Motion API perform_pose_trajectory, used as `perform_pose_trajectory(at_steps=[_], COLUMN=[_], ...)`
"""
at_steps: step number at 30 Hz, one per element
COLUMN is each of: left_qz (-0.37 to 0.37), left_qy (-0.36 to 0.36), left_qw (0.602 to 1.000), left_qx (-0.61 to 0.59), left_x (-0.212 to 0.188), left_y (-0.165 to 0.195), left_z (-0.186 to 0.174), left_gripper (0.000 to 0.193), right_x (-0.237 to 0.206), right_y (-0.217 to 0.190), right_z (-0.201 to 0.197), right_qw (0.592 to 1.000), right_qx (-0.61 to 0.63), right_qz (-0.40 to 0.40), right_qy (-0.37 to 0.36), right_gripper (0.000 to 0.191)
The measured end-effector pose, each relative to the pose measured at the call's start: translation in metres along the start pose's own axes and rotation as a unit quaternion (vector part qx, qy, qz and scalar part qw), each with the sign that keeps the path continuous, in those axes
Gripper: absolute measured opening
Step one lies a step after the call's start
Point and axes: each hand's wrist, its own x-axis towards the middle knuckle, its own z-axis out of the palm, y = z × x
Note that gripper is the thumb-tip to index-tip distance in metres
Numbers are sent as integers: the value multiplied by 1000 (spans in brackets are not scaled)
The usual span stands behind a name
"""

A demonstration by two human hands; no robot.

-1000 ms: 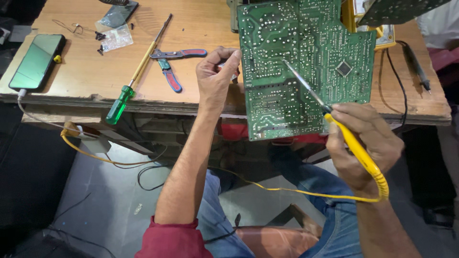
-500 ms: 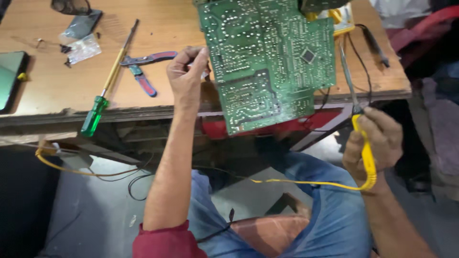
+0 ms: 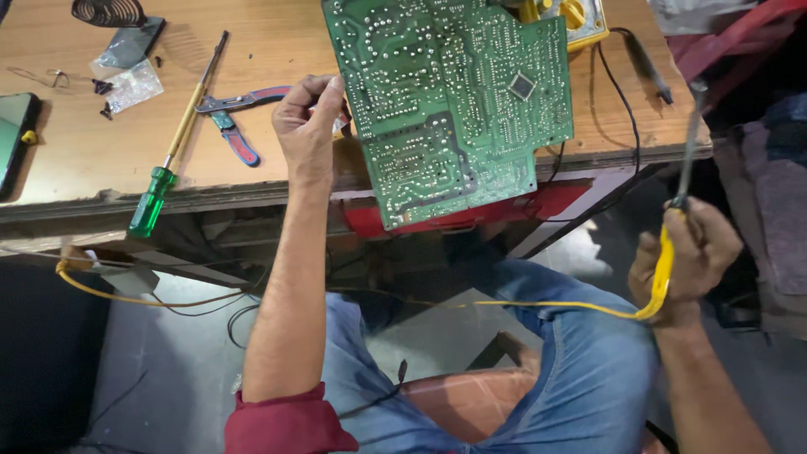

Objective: The person sits at a repair bench and solders a large green circuit board from a television, holding the board with one hand and a soldering iron with the other while feeding solder wire to the joints. They reposition the board and continue soldering different areas, with a multimeter and hand tools on the bench.

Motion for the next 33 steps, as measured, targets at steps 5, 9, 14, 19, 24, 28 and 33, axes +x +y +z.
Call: perform_pose_trajectory(at_steps=[5, 9, 14, 19, 24, 28, 33], left_qz=[2, 3, 4, 10, 0, 0, -2], left_qy=[2, -1, -9, -6, -2, 4, 5], left_qw=[1000, 1000, 1000, 1000, 1000, 1000, 1000], left_qx=[-2, -6, 7, 5, -12, -18, -13], left_x=[-1, 1, -1, 0, -1, -2, -1], left_y=[-1, -1, -1, -2, -2, -5, -5], left_z=[-2, -2, -4, -5, -6, -7, -7], left_gripper=[11, 10, 11, 10, 10, 10, 10], right_x=[14, 41, 75, 84, 70, 56, 51], right_y=[5, -13, -56, -94, -111, -109, -108], right_z=[9, 7, 3, 16, 41, 48, 55], right_qw=[998, 995, 900, 816, 771, 770, 819], right_qx=[-37, -92, 324, 478, 529, 527, 472], right_qz=[39, 24, 261, 297, 335, 346, 320], right_qy=[-44, -18, 129, 135, 111, 92, 69], right_gripper=[24, 26, 23, 20, 16, 16, 13])
